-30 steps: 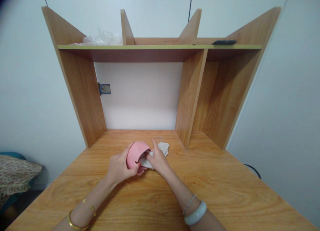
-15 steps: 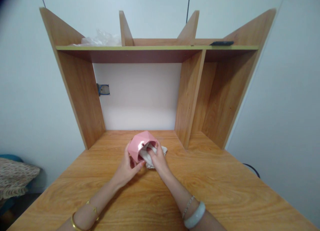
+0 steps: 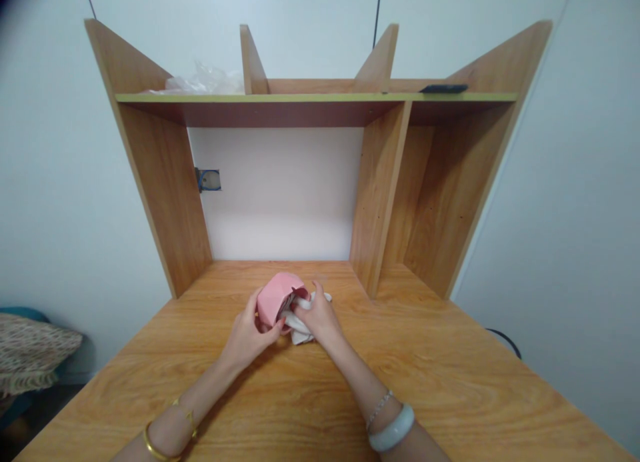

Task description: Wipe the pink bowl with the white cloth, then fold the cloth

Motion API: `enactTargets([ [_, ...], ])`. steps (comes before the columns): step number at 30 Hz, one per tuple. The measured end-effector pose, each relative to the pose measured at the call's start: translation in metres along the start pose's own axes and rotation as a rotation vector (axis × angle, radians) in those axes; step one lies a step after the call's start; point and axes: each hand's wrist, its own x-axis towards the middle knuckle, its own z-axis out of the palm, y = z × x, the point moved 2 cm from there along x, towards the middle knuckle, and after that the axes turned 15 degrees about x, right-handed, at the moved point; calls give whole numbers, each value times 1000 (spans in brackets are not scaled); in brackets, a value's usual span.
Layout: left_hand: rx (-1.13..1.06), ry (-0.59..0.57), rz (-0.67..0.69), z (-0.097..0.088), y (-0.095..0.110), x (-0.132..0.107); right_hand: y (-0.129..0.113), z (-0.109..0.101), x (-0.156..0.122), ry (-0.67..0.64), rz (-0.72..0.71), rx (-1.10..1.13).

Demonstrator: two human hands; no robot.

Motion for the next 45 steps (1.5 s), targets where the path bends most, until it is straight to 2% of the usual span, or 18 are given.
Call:
enactTargets([
  [6, 38, -1, -15, -1, 2, 0, -30, -9, -9, 0, 44, -529],
  [13, 140, 25, 4, -5, -1, 0, -41, -5, -16, -13, -23, -713],
  [19, 355, -28, 10, -7, -3, 3, -40, -5, -15, -108, -14, -682],
  [24, 422, -62, 11, -9, -2, 3, -38, -3, -14, -158, 7, -648],
  [28, 427, -68, 23, -12, 0, 2, -38, -3, -15, -142, -7, -702],
  [35, 445, -93, 31, -15, 1, 2, -29, -2, -14, -244, -11, -695],
  [40, 441, -93, 63, -13, -1, 1, -22, -4, -14, -292, -58, -563],
  [45, 243, -25, 52, -11, -7, 4, -15, -4, -14, -233, -98, -356],
])
